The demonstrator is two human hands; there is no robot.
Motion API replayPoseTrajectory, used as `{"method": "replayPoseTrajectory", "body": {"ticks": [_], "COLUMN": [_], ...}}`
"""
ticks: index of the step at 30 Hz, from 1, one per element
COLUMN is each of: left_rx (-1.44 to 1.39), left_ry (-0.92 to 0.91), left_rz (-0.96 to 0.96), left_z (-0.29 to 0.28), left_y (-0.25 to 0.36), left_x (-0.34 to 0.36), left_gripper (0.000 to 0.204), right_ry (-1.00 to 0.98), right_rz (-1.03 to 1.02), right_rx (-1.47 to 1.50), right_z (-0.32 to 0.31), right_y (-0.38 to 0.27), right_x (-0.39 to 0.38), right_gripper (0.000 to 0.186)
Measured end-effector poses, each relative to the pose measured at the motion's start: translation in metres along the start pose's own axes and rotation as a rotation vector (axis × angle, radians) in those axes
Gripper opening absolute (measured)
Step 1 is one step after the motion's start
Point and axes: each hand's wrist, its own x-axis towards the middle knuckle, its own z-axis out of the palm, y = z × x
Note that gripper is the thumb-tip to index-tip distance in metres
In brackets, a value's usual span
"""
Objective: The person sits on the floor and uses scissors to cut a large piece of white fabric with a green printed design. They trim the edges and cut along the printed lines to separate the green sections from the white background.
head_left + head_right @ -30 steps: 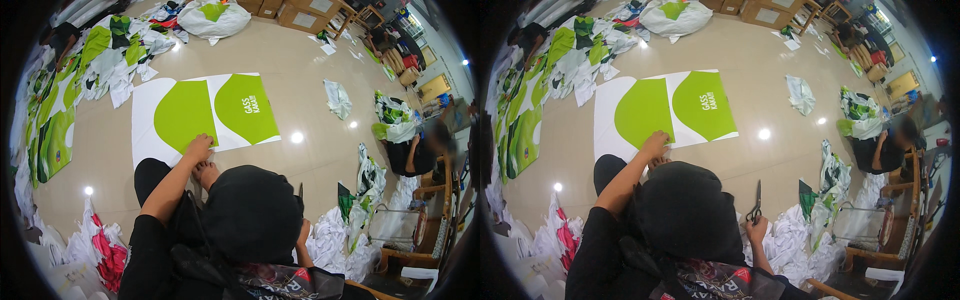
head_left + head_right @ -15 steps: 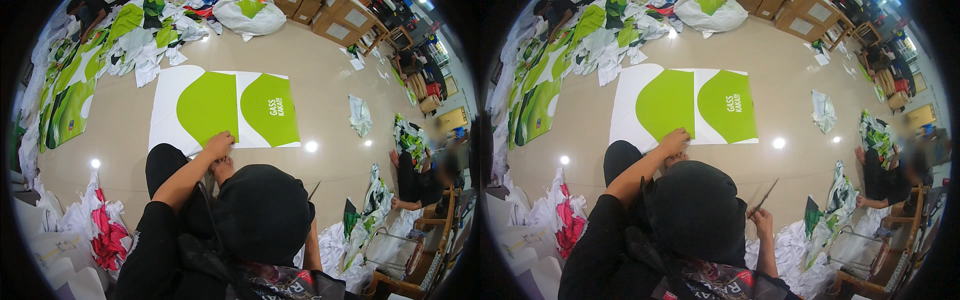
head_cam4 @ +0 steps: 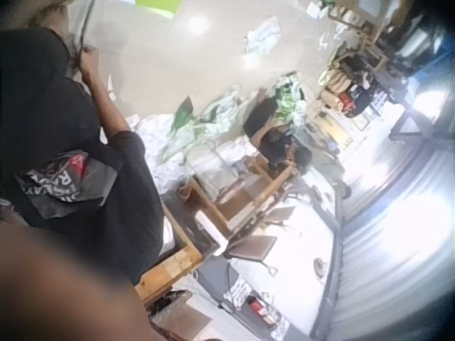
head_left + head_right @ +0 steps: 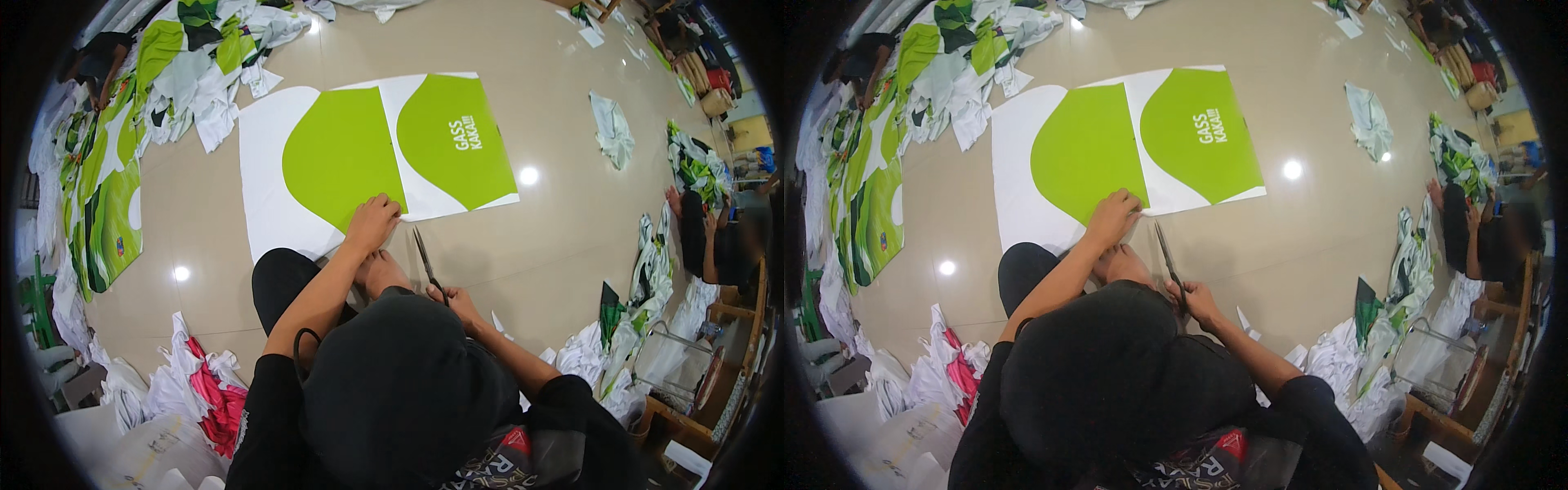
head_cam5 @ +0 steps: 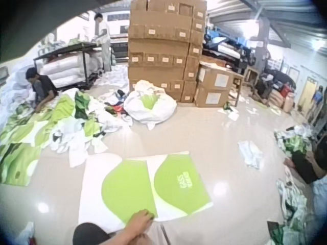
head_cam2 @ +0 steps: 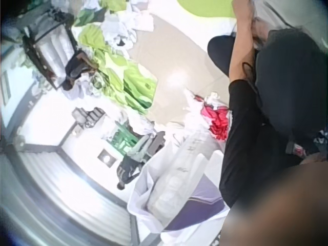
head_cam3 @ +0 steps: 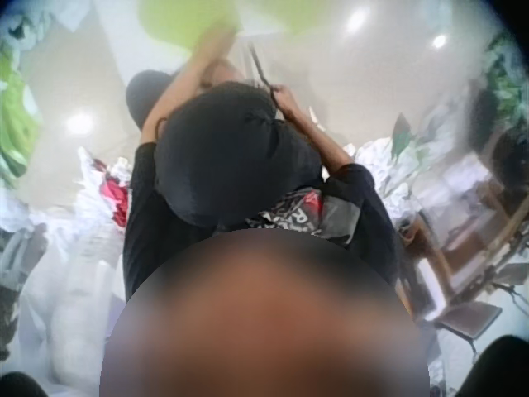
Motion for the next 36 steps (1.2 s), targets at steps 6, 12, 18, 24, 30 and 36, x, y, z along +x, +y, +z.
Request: {"method": "replayPoseTrajectory", "body": {"ticks": [6,12,18,24,30,36], "left_rx": [-0.029,-0.071,0.011,0.117,0.066,0.062], "left_ry": [-0.022,-0.071,0.01,0.063,0.119,0.111], "left_rz": [-0.044,-0.022,0.055,0.1,0.105,0.094], "left_z": [0.001,-0.01,0.001,0.019,0.022,0.018], "left_y": [-0.003,-0.003,-0.001,0.0,0.003,0.006], "left_x": [0.001,-0.002,0.0,-0.001,-0.004,-0.004], "left_gripper": [0.015,0.028,0.028,0.022,0.017,0.016], "right_ry": [0.013,0.018,0.038,0.08,0.107,0.112], "right_rz": [-0.034,-0.005,-0.051,-0.047,-0.059,-0.03], "right_rx": [0.113,0.124,0.106,0.094,0.079,0.111], "right_z": [0.021,0.027,0.03,0.034,0.032,0.035], "right_y": [-0.005,-0.021,-0.02,-0.029,-0.025,-0.032], "right_x": [0.031,0.029,0.039,0.037,0.041,0.036], "right_gripper": [0.054,0.048,0.051,0.055,0.055,0.053]}}
